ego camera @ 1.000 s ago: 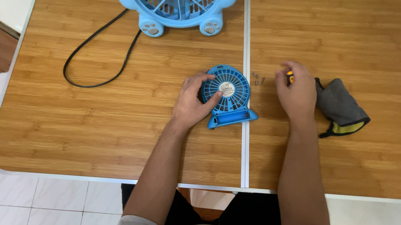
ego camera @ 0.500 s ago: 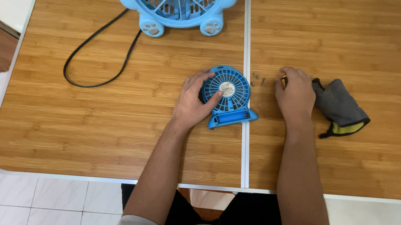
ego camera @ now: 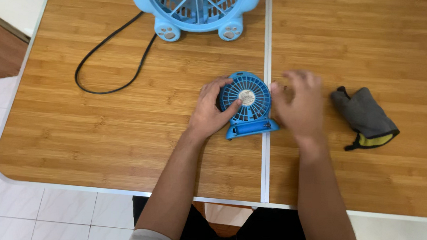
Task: The person uses a screwdriver to remove screws from the front grille of a small blue portable fan, then separates the grille from the fan body and removes the internal fan blade. The person also wipes the fan components with a cloth.
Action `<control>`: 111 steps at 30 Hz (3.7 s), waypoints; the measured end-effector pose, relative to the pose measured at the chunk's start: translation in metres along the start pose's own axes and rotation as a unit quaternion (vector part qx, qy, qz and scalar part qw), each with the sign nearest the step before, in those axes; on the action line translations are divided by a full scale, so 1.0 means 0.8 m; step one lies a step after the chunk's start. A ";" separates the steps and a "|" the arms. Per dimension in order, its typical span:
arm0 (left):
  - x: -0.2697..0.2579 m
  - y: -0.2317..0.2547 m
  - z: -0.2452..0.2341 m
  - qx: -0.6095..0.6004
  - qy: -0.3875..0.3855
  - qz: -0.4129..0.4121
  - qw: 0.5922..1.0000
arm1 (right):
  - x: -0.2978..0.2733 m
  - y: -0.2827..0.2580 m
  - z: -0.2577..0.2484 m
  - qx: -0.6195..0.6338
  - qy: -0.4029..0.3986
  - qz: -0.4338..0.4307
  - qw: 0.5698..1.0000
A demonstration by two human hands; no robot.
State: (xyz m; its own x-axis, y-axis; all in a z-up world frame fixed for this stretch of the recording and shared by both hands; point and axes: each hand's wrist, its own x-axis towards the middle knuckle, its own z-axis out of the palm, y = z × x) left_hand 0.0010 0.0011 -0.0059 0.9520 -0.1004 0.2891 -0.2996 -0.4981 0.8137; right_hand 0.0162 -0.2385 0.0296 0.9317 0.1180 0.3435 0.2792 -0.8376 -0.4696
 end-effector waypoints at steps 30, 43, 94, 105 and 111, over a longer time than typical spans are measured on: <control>-0.021 0.011 -0.024 -0.438 -0.142 0.041 0.887 | -0.032 -0.067 0.059 0.210 0.041 -0.244 0.946; -0.026 0.025 -0.042 -0.130 -0.090 0.123 0.980 | -0.019 -0.065 0.031 0.277 -0.059 -0.278 0.918; -0.010 -0.020 -0.050 -0.442 0.080 0.052 0.892 | -0.021 -0.029 0.064 0.477 -0.086 -0.136 0.864; -0.007 -0.068 -0.037 -0.343 0.156 0.073 0.923 | -0.011 -0.019 0.062 0.379 0.040 -0.012 0.924; 0.003 -0.077 -0.038 -0.276 0.223 -0.031 0.934 | 0.002 -0.005 0.060 0.432 0.057 0.039 0.899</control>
State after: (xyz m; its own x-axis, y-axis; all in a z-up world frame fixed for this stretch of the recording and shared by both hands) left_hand 0.0195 0.0581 -0.0400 0.8847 0.3444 0.3142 -0.3488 0.0419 0.9362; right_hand 0.0275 -0.2090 -0.0072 0.9399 -0.0201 0.3408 0.3369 -0.1081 -0.9353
